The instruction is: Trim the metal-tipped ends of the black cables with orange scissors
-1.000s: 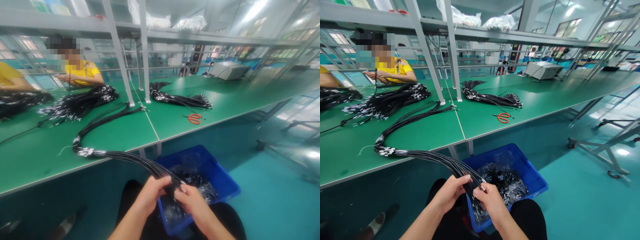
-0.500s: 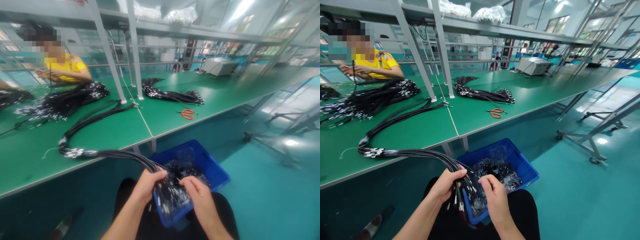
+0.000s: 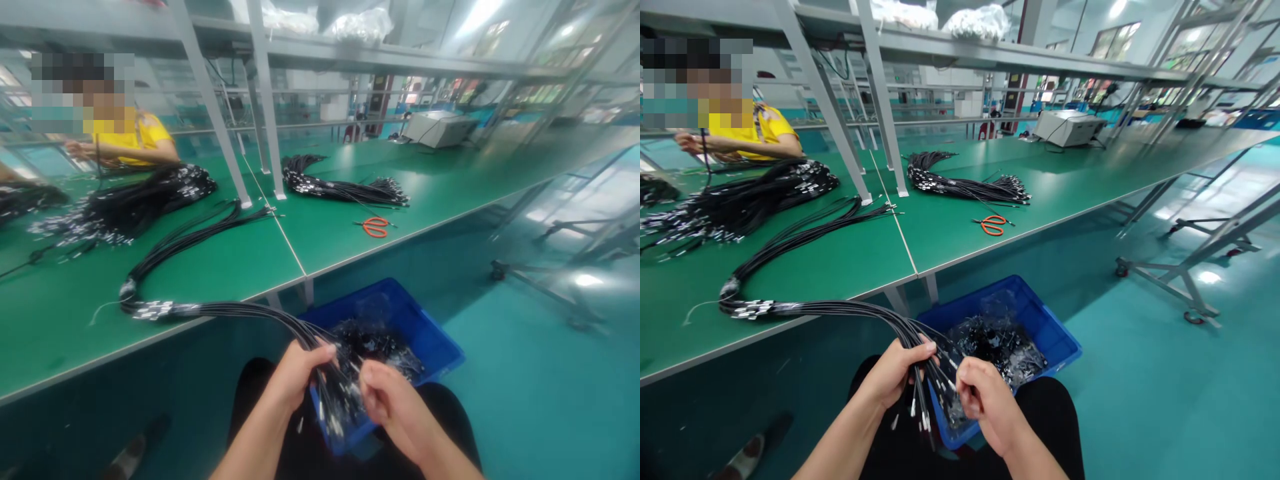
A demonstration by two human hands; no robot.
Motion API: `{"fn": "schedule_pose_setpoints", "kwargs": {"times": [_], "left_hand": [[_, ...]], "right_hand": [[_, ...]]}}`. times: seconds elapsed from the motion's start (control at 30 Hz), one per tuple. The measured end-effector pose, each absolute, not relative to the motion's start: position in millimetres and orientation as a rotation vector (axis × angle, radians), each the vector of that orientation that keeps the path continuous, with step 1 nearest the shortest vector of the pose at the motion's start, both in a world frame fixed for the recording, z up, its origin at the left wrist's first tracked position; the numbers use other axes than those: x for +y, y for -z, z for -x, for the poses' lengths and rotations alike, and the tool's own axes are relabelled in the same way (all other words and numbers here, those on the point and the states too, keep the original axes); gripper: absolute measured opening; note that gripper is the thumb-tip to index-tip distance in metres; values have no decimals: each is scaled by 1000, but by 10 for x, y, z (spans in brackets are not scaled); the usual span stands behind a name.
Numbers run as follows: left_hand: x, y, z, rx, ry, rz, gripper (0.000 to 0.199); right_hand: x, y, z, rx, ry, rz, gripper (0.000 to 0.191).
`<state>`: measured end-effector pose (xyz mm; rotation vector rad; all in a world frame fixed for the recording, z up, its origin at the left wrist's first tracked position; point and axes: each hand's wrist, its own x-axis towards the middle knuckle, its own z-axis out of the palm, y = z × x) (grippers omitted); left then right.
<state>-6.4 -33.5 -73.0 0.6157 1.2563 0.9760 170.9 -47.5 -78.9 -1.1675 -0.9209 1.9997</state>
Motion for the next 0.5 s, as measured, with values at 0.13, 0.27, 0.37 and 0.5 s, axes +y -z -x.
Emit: {"fn": "schedule_pose_setpoints", "kwargs": {"times": [0.13, 0.27, 0.37, 0.5], "left_hand": [[-260, 739, 84, 1258, -997, -619, 25], [-237, 747, 99, 1247, -999, -627, 28], [-264, 740, 132, 1230, -987, -624, 27], [-306, 683, 173, 1146, -931, -614, 27]], "right_hand": [[-561, 799, -1766, -865, -1988, 1141, 28], [-572, 858, -1656, -896, -1982, 1158, 38], [-540, 899, -1550, -915, -1980, 1164, 46], [-506, 875, -1517, -871, -2032, 1125, 50]]}}
